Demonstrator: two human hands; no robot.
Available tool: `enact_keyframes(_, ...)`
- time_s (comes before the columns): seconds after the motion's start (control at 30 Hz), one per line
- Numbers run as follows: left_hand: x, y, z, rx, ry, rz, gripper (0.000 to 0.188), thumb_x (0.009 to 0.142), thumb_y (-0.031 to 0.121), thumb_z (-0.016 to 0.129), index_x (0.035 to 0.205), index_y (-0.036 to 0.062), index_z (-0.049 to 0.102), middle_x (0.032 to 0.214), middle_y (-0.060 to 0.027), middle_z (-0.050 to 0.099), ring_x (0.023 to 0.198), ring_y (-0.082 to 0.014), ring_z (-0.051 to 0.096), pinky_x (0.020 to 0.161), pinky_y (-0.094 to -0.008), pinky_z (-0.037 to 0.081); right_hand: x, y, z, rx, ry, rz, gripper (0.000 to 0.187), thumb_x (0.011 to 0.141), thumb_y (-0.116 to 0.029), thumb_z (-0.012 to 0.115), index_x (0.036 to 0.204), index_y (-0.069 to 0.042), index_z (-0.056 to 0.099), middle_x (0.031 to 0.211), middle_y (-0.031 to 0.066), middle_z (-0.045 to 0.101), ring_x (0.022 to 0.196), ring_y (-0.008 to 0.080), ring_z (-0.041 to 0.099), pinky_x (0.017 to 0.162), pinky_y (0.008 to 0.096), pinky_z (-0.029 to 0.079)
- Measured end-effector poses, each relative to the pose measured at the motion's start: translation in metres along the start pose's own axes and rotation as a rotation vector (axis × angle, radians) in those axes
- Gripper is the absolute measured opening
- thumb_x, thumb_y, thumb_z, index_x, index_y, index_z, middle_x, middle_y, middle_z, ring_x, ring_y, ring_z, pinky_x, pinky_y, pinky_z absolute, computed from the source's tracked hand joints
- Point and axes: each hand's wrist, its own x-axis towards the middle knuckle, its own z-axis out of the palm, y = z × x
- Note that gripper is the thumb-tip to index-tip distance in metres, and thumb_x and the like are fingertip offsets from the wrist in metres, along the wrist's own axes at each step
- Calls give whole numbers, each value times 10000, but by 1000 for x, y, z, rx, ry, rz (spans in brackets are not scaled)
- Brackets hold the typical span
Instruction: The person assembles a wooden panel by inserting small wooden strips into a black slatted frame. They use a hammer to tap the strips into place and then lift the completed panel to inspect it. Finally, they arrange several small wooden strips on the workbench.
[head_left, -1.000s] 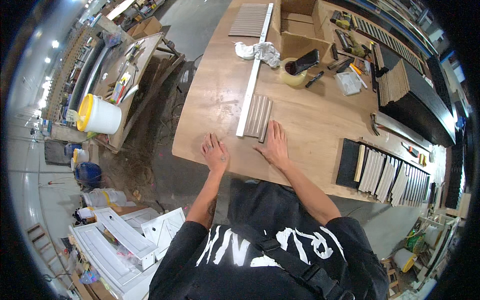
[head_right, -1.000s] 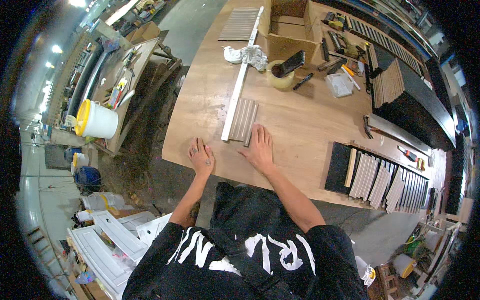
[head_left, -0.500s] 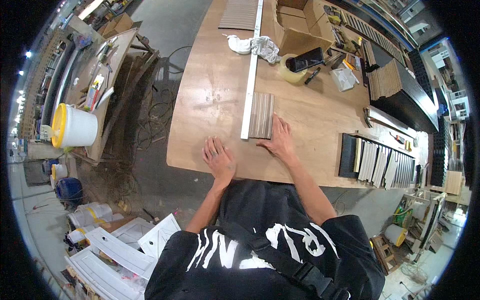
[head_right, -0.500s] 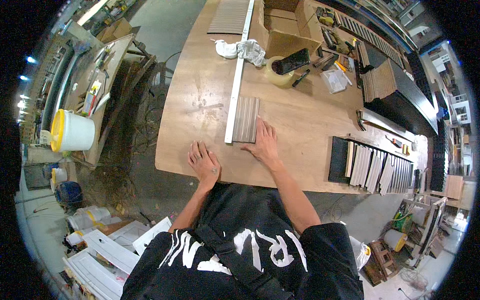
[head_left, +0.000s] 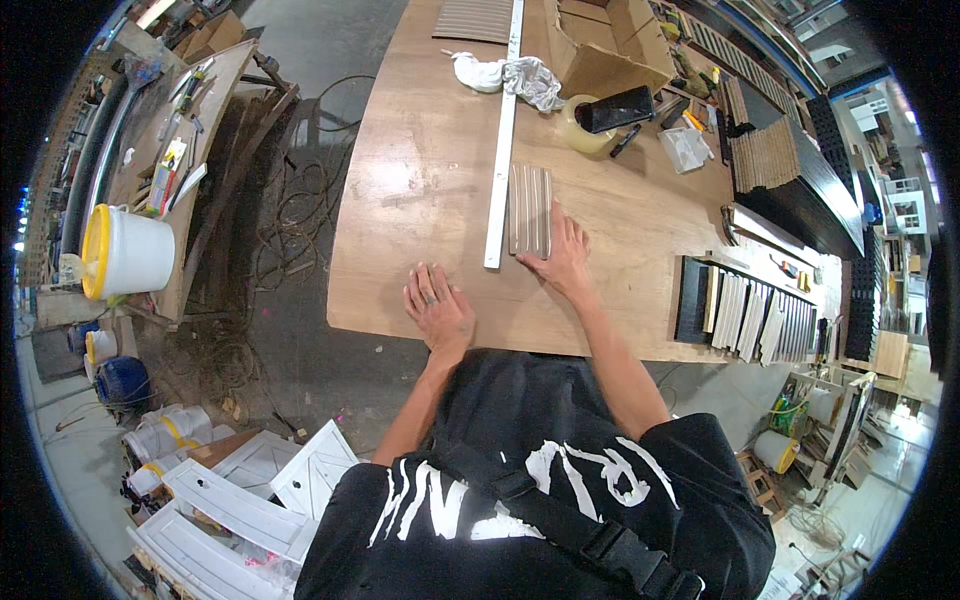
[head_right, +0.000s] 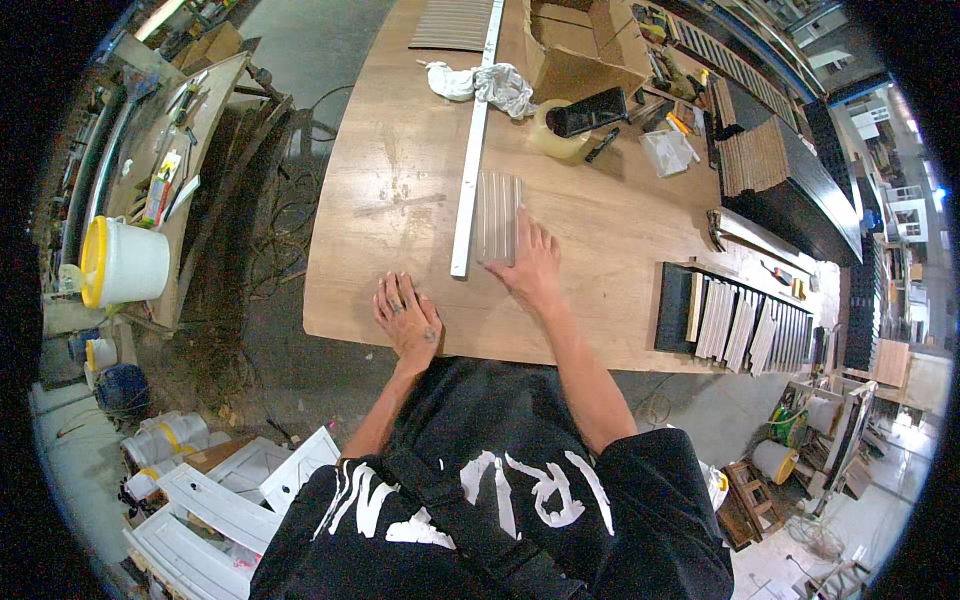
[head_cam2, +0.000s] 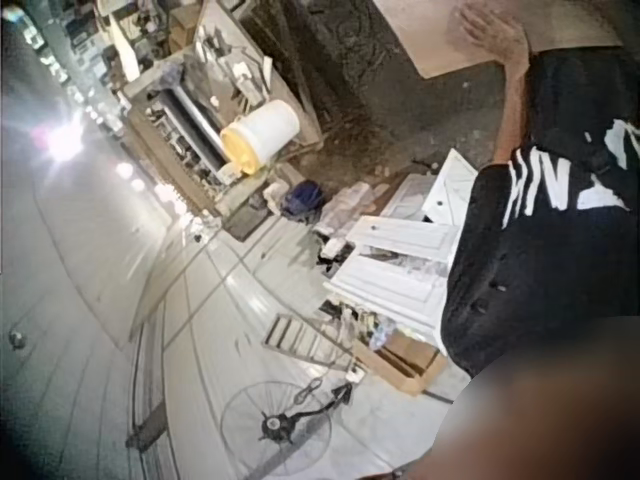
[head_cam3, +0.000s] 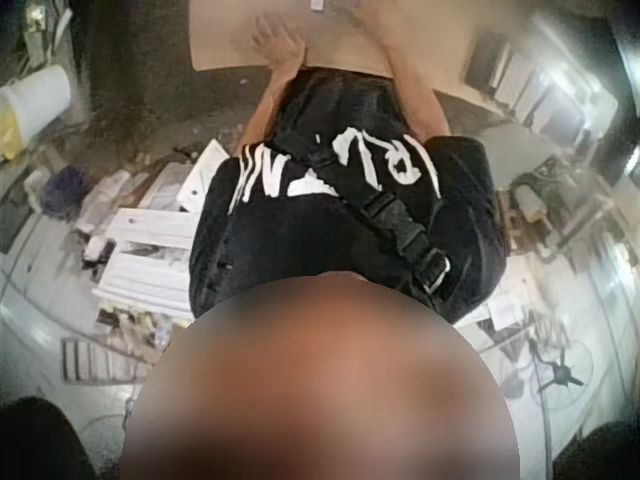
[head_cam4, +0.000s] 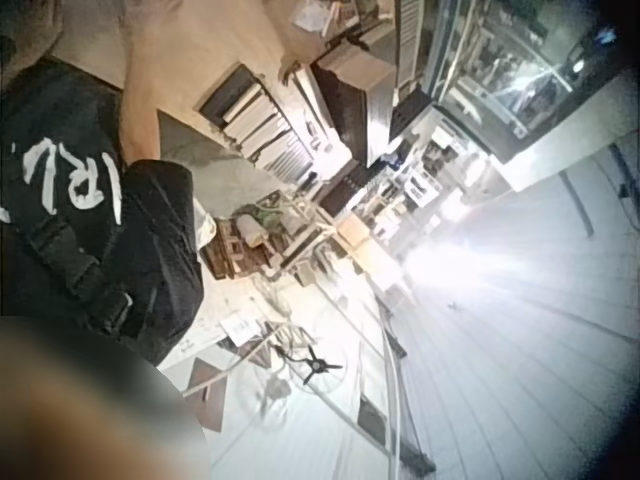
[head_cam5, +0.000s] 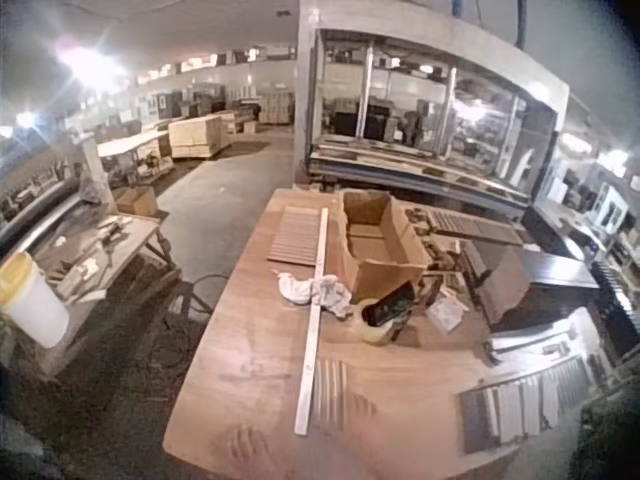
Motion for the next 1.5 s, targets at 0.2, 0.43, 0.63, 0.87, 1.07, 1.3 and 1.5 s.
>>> enact_keyframes(0.2, 1, 3, -3, -34, -20, -21, 525, 952, 224, 505, 1408, -30, 441, 1504, -220, 352, 1428, -393, 269, 1163, -551, 184, 15, -22, -7, -81, -47, 164, 1206, 682, -560, 797, 1557, -15, 172, 1398, 276, 442, 1309, 439, 406, 1073, 571, 321)
enact_keyframes(0.43, 1, 1, -1, -13, -3, -22, 547, 923, 214, 538, 1409, -14, 430, 1500, -205, 358, 1424, -381, 280, 1171, -552, 192, 18, -35, -6, -75, -47, 356, 1085, 741, -410, 774, 1539, 17, 175, 1363, 356, 414, 1242, 479, 430, 1038, 560, 368)
enact_keyframes(0.63, 2, 3, 0, 5, -9, -20, 503, 941, 219, 520, 1377, -28, 471, 1487, -228, 385, 1416, -391, 300, 1158, -554, 209, 12, -8, -6, -142, -29, 369, 1081, 729, -447, 778, 1508, 59, 224, 1322, 332, 467, 1213, 441, 464, 1025, 499, 400)
enact_keyframes(0.87, -1, 7, -4, 117, -1, 19, 503, 982, 243, 471, 1405, -27, 461, 1472, -232, 426, 1392, -387, 356, 1135, -525, 261, 2, -12, -36, -143, -130, 408, 1181, 701, -502, 782, 1536, 42, 148, 1280, 314, 512, 1191, 413, 504, 992, 483, 423)
enact_keyframes(1.07, -6, -7, 15, 204, 30, 109, 505, 1009, 275, 431, 1409, -33, 457, 1474, -227, 430, 1352, -398, 414, 1108, -517, 308, -98, 56, -65, 459, 26, 511, 1168, 690, -390, 793, 1550, 17, 117, 1270, 328, 525, 1180, 433, 530, 999, 473, 443)
enact_keyframes(1.3, -8, -27, 37, 380, 101, 181, 564, 1036, 356, 352, 1422, -47, 431, 1465, -270, 422, 1331, -427, 432, 1040, -539, 391, -276, 172, -220, 912, 464, 838, 1130, 678, -256, 800, 1563, 4, 148, 1347, 277, 519, 1181, 348, 569, 1013, 387, 470)
enact_keyframes(1.5, -39, 49, 57, 499, 130, -250, 640, 1016, 361, 402, 1463, -91, 325, 1464, -311, 381, 1288, -502, 422, 959, -590, 439, -418, 358, -305, 241, 895, 981, 1146, 631, -299, 808, 1524, 65, 189, 1216, 264, 540, 1109, 388, 534, 994, 455, 456)
